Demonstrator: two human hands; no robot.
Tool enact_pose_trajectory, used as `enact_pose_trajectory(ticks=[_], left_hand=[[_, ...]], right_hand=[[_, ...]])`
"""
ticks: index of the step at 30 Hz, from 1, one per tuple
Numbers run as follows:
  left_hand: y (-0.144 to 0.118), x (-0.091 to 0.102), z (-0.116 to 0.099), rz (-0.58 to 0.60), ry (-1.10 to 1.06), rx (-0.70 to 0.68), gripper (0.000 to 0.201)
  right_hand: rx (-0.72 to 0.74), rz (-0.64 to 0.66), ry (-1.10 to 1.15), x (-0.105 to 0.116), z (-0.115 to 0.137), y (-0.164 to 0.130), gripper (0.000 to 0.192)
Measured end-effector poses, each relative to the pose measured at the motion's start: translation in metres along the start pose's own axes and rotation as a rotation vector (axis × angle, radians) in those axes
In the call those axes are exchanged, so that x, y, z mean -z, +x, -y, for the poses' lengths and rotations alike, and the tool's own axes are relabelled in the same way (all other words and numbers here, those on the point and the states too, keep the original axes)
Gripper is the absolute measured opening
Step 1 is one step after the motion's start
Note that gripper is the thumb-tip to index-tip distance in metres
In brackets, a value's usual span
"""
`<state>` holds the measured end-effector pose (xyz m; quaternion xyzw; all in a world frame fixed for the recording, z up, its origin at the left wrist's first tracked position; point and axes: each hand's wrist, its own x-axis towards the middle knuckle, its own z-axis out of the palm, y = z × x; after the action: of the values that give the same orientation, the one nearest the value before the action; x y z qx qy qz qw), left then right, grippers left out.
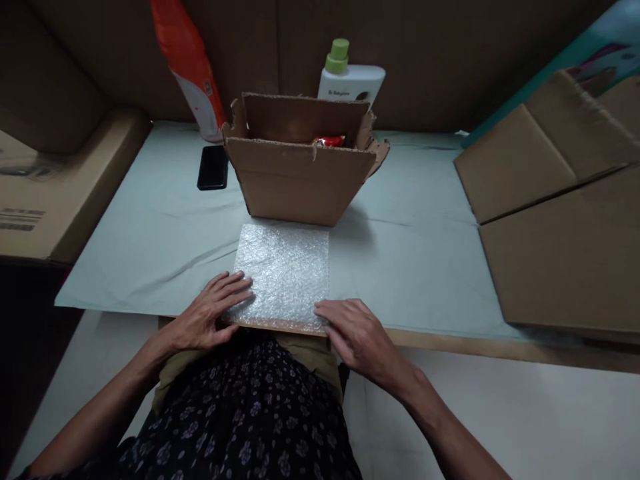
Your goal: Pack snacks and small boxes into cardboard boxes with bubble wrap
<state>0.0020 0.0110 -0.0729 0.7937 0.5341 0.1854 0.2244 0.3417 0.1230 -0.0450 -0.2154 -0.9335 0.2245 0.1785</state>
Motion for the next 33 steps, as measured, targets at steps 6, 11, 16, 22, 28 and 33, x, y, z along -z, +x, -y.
enact_pose_trajectory(ticks=[6, 11, 16, 22, 28, 33], left_hand=[[0.001, -0.004, 0.001, 0.005, 0.017, 0.006, 0.062], [0.0, -0.002, 0.001, -0.022, -0.017, 0.006, 0.072], [0.009, 0.001, 0.004, -0.123, -0.15, 0.041, 0.067], [0.033, 0.003, -0.002, -0.313, -0.333, 0.261, 0.017], [0.052, 0.004, -0.004, -0.422, -0.415, 0.442, 0.029], [0.063, 0.008, -0.002, -0.352, -0.356, 0.48, 0.025]], right_hand=[[0.132, 0.066, -0.251, -0.017, -0.008, -0.01, 0.031], [0.056, -0.021, -0.063, -0.015, -0.005, 0.003, 0.023], [-0.207, -0.037, 0.315, 0.007, -0.003, 0.017, 0.016], [-0.287, -0.027, 0.56, 0.012, -0.019, 0.017, 0.052], [-0.548, -0.252, 0.416, -0.022, -0.033, 0.022, 0.031], [-0.619, -0.346, 0.515, -0.032, -0.034, 0.032, 0.021]])
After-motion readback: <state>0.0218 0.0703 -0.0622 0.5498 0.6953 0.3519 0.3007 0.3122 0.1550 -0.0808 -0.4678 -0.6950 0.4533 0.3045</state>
